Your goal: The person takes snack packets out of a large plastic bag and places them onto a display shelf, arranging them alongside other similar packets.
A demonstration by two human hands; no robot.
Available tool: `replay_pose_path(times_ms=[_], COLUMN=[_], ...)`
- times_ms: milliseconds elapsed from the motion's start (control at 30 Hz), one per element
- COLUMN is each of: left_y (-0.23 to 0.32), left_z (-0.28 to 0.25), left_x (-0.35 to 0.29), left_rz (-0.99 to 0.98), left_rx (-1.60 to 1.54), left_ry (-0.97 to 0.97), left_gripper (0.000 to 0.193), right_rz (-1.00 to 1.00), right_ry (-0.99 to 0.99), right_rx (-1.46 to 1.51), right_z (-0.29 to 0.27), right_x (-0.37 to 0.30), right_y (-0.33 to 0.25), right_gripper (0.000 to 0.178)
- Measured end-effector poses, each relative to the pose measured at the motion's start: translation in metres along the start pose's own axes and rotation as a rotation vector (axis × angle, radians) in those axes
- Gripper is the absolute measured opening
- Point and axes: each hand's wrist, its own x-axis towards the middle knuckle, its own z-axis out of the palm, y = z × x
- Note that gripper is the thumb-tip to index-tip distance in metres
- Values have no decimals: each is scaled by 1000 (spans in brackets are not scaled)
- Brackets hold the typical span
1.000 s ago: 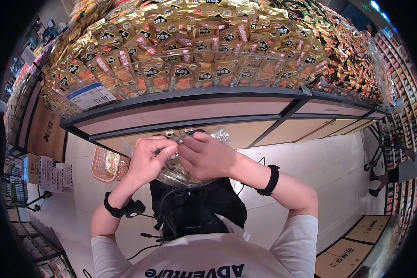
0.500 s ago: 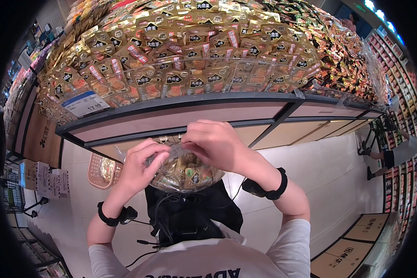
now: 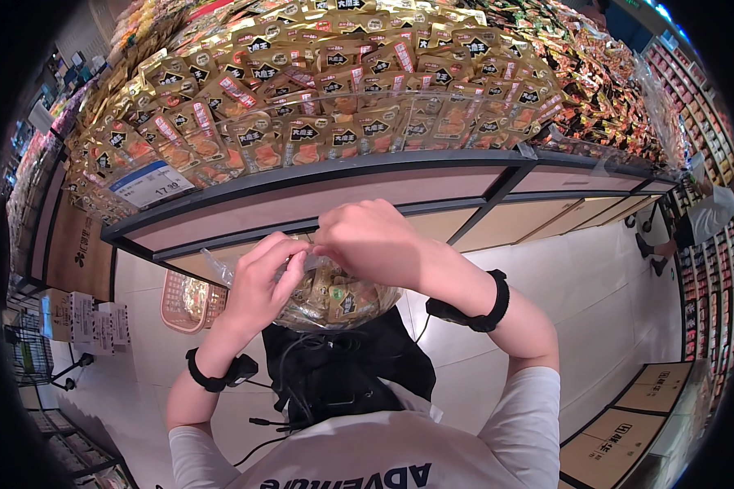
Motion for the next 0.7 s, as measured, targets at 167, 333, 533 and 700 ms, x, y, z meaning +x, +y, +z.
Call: replay_pose_path(times_ms=[167, 333, 533, 700], left_y=[-3, 0, 2, -6], left_z=[4, 6, 12, 18], left_x=[6, 6, 6, 1], left_rz=[92, 41, -118, -294], left_rx=[16, -8, -107, -226], left_ry=[35, 37, 2, -22], left_gripper=[10, 6, 4, 8], right_rz=[-55, -230, -458, -521], right_ry=[-11, 39, 214, 305], right_rx=[-40, -34, -262, -426], right_z=[2, 12, 27, 40], right_x=[1, -1, -14, -18], right_y=[-2, 0, 5, 10], right_gripper=[10, 16, 21, 26])
